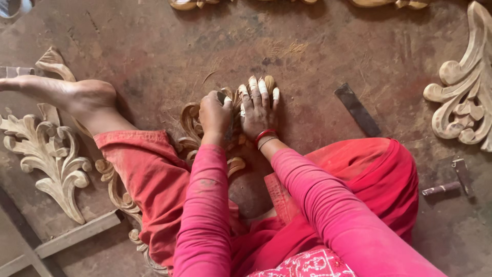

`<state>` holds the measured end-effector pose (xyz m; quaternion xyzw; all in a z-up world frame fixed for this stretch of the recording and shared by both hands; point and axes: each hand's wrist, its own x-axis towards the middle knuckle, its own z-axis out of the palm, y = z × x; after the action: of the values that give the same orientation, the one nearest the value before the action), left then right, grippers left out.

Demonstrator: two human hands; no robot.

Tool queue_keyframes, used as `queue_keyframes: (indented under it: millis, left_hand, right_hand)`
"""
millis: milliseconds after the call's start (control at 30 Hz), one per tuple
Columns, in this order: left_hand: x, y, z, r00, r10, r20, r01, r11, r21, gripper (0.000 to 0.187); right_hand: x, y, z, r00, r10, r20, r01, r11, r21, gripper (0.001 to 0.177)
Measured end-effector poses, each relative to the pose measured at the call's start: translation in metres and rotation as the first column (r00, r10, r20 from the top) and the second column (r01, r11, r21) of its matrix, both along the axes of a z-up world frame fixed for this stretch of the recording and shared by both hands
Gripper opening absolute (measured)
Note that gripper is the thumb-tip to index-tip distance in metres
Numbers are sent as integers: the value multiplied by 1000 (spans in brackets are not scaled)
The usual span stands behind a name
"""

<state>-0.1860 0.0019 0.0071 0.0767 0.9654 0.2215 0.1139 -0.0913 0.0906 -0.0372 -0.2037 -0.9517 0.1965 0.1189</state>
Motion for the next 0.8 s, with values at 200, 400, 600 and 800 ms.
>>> queue_keyframes:
  millis: [200,400,600,800]
  left_hand:
    - [8,5,-2,990,137,39,-141,978,156,19]
    - [-9,-5,6,997,-56,54,51,993,102,21]
    - [1,2,-7,999,14,-52,-12,999,42,24]
    - [-14,-16,9,971,-223,81,221,975,34,19]
  right_hand:
    - [7,-4,-1,1000,-18,9,18,999,41,51]
    - [-1,0,3,1000,10,6,-10,1000,-12,53]
    - [5,-4,-1,1000,-15,13,15,999,48,49]
    - [1,-1,5,1000,4,8,-4,1000,11,52]
